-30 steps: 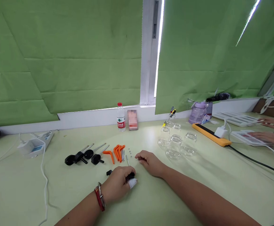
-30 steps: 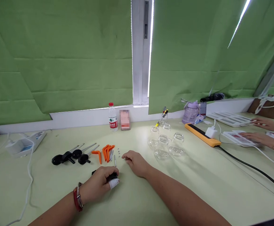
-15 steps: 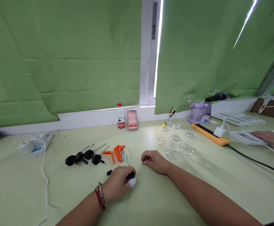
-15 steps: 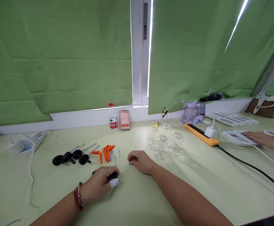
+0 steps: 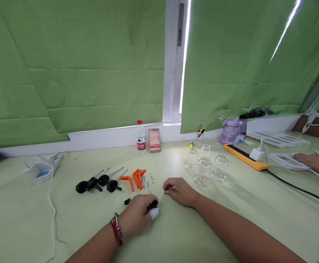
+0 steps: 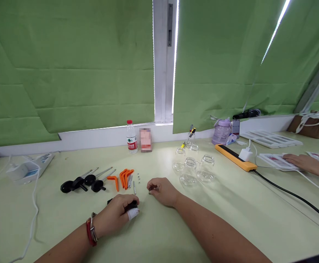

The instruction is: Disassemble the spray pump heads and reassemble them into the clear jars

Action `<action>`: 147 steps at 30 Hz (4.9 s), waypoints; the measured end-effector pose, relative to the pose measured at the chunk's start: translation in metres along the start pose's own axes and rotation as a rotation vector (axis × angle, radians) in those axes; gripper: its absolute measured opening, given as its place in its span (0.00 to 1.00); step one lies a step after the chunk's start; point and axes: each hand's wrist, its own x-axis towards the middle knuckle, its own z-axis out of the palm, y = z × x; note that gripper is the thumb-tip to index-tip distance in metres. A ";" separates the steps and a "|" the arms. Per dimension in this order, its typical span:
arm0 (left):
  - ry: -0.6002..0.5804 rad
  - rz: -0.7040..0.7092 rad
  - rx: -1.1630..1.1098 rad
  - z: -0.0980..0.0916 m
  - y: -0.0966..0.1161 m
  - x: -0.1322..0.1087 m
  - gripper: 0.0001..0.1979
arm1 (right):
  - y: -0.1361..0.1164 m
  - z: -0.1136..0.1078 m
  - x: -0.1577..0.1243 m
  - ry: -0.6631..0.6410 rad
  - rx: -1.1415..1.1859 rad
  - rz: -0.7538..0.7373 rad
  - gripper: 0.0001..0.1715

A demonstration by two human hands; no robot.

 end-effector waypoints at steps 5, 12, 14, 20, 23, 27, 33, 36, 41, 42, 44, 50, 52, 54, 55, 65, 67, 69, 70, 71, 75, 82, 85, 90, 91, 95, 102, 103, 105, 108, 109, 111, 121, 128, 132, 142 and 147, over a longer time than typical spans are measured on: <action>-0.005 0.001 0.006 0.000 0.000 0.000 0.05 | 0.000 0.000 0.000 0.013 -0.010 -0.017 0.10; -0.008 0.003 0.012 0.001 -0.002 0.000 0.04 | 0.002 0.002 0.000 0.013 0.001 -0.028 0.10; -0.012 0.006 0.013 0.001 -0.002 0.000 0.04 | 0.002 0.002 0.000 0.012 -0.001 -0.032 0.10; -0.023 -0.001 0.019 0.002 -0.004 0.000 0.04 | -0.001 0.000 0.000 0.015 0.015 -0.019 0.10; -0.032 -0.002 0.014 0.002 -0.005 0.000 0.04 | -0.002 -0.001 0.001 0.047 0.033 -0.017 0.10; -0.032 -0.003 0.014 0.002 -0.005 0.000 0.04 | -0.001 -0.001 0.003 0.106 0.059 -0.020 0.12; -0.034 -0.012 0.031 0.002 -0.004 0.001 0.04 | 0.013 -0.001 0.004 0.120 -0.132 0.028 0.18; -0.036 -0.012 0.034 0.001 -0.003 0.002 0.04 | 0.018 -0.002 0.004 0.060 -0.276 0.017 0.19; -0.039 -0.013 0.029 0.001 -0.003 0.001 0.04 | 0.014 -0.001 0.002 0.029 -0.295 -0.008 0.18; -0.040 -0.015 0.030 0.001 -0.003 0.001 0.04 | 0.012 0.000 0.001 0.024 -0.284 -0.030 0.17; -0.040 -0.018 0.027 0.001 -0.004 0.001 0.04 | 0.008 0.001 0.000 0.016 -0.266 -0.076 0.14; -0.037 -0.015 0.021 0.002 -0.005 0.002 0.05 | 0.008 0.004 0.001 -0.019 -0.251 -0.132 0.10; -0.039 -0.012 0.017 0.002 -0.005 0.002 0.05 | 0.009 0.005 0.001 -0.021 -0.257 -0.135 0.08; -0.039 -0.014 0.016 0.002 -0.006 0.002 0.04 | 0.010 0.005 0.001 -0.027 -0.268 -0.142 0.08; -0.038 -0.016 0.019 0.002 -0.006 0.002 0.04 | 0.010 0.006 0.001 -0.031 -0.274 -0.143 0.08; -0.048 -0.024 0.025 0.001 -0.003 0.002 0.05 | 0.009 0.006 0.002 -0.050 -0.303 -0.139 0.07; -0.046 -0.023 0.022 0.001 -0.003 0.003 0.05 | 0.009 0.005 0.002 -0.052 -0.307 -0.145 0.08; -0.046 -0.021 0.019 0.001 -0.004 0.003 0.05 | 0.008 0.005 0.001 -0.052 -0.312 -0.154 0.08; -0.046 -0.020 0.018 0.001 -0.004 0.002 0.05 | 0.007 0.005 0.001 -0.051 -0.313 -0.158 0.08; -0.046 -0.020 0.019 0.001 -0.004 0.002 0.05 | 0.007 0.005 0.001 -0.052 -0.313 -0.160 0.08; -0.046 -0.021 0.021 0.001 -0.003 0.001 0.05 | 0.002 0.004 0.002 -0.053 -0.308 -0.162 0.07; -0.040 -0.007 0.007 0.003 -0.005 0.003 0.05 | -0.029 0.002 -0.003 0.070 -0.077 -0.246 0.08; -0.032 -0.006 -0.009 0.005 -0.007 0.003 0.04 | -0.042 0.004 -0.006 0.046 -0.003 -0.316 0.08; -0.039 0.016 -0.038 0.007 -0.008 0.003 0.06 | -0.049 0.009 -0.008 -0.037 0.014 -0.375 0.08; -0.039 0.017 -0.042 0.006 -0.008 0.003 0.06 | -0.049 0.010 -0.008 -0.037 0.017 -0.369 0.08; -0.041 0.015 -0.051 0.005 -0.006 0.003 0.07 | -0.046 0.010 -0.007 -0.025 0.036 -0.351 0.09; -0.042 0.019 -0.053 0.004 -0.005 0.003 0.07 | -0.047 0.011 -0.008 -0.019 0.039 -0.335 0.09; -0.042 0.019 -0.056 0.004 -0.005 0.003 0.07 | -0.046 0.011 -0.008 -0.019 0.039 -0.334 0.09; -0.040 0.018 -0.055 0.004 -0.005 0.003 0.07 | -0.046 0.011 -0.008 -0.022 0.038 -0.334 0.09; -0.042 0.020 -0.047 0.005 -0.006 0.003 0.07 | -0.045 0.012 -0.009 -0.023 0.041 -0.335 0.09; -0.042 0.022 -0.045 0.005 -0.006 0.003 0.06 | -0.045 0.012 -0.009 -0.025 0.044 -0.334 0.09; -0.039 0.016 -0.039 0.005 -0.006 0.003 0.05 | -0.044 0.011 -0.008 -0.023 0.056 -0.332 0.09; -0.054 -0.036 0.014 0.001 -0.001 0.003 0.05 | -0.010 0.001 0.000 0.049 -0.355 0.097 0.17; -0.052 -0.030 0.028 0.002 -0.002 0.001 0.06 | -0.018 0.007 -0.002 -0.085 -0.434 -0.043 0.17; -0.052 -0.026 0.021 0.003 -0.002 0.002 0.04 | -0.036 0.007 -0.006 -0.002 -0.205 -0.150 0.19; -0.040 -0.024 -0.006 0.006 -0.005 0.002 0.04 | -0.059 0.014 -0.014 0.064 0.082 -0.332 0.09; -0.029 -0.024 0.007 0.007 -0.005 0.003 0.05 | -0.058 0.015 -0.014 0.084 0.091 -0.305 0.09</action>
